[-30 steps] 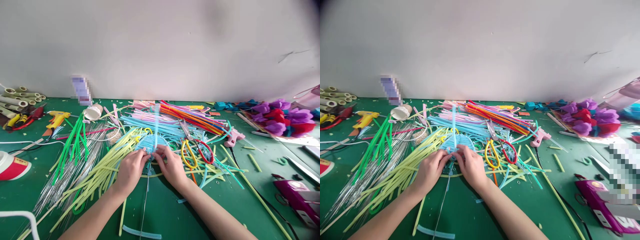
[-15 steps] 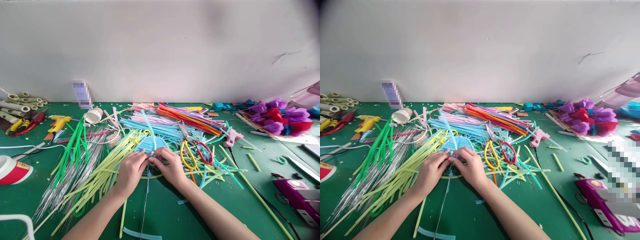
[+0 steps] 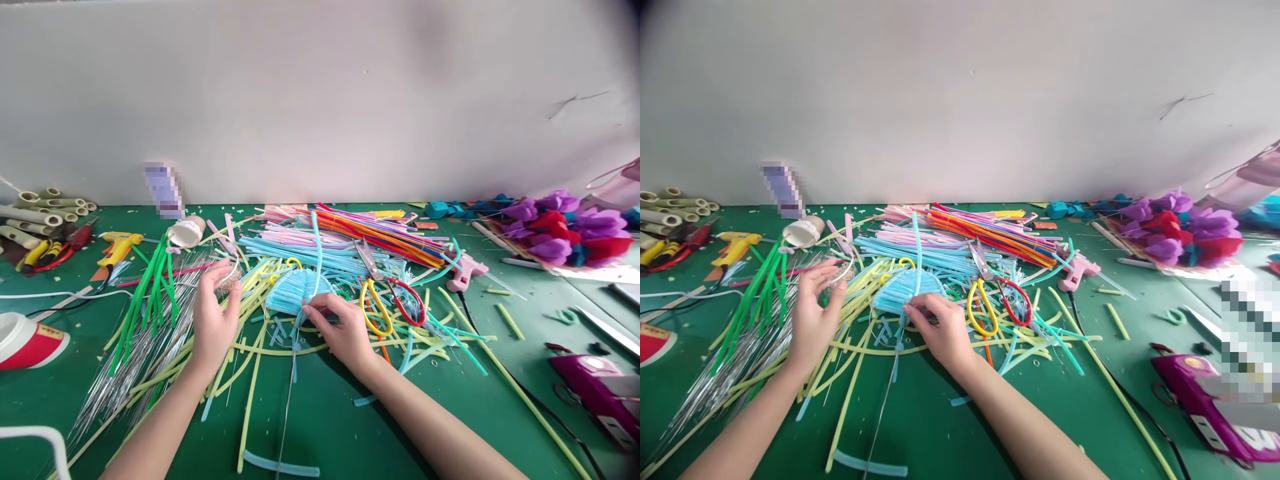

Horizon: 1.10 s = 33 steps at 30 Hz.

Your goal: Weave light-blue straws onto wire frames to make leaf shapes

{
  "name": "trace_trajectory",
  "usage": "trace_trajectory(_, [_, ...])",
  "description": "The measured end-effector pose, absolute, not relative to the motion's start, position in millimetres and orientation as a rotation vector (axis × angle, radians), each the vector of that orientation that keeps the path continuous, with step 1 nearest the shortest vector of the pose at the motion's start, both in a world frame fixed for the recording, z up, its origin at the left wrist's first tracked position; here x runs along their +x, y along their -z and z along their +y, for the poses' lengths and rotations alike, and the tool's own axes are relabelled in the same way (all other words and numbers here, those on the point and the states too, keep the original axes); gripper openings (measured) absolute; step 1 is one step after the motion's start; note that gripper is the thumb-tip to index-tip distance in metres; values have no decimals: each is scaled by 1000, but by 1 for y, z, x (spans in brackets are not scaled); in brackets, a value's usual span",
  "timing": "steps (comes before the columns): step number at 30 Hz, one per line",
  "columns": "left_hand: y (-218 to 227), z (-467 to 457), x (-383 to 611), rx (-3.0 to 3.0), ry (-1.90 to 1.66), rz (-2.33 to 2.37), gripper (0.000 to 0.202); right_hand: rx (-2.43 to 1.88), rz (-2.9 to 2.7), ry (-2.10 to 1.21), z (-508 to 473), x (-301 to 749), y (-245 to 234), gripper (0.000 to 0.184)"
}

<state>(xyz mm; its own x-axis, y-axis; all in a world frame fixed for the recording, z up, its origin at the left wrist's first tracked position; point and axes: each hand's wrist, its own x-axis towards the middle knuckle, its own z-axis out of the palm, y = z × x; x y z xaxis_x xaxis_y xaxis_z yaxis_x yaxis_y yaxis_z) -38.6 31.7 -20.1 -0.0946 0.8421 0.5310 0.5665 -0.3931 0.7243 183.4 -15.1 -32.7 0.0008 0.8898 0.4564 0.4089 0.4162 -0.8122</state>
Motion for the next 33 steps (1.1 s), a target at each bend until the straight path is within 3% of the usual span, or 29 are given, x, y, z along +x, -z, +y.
trace_trajectory(3, [20,19,-21,2080,-1136,1355,35,-1132,-1662,-511,-17,183,32,7])
trace_trajectory(8, [28,6,-1,2242,-818,1037,21,-1107,-1656,-439,-19,182,31,6])
trace_trajectory(16, [29,9,-6,2040,-800,1034,32,-1037,-1664,-479,-21,181,27,5])
trace_trajectory(26, [41,9,-2,2169,-842,990,28,-1025,-1657,-496,-23,181,26,6])
trace_trajectory(33, [34,9,2,2096,-876,1040,13,-1154,-1502,-531,-21,181,25,6])
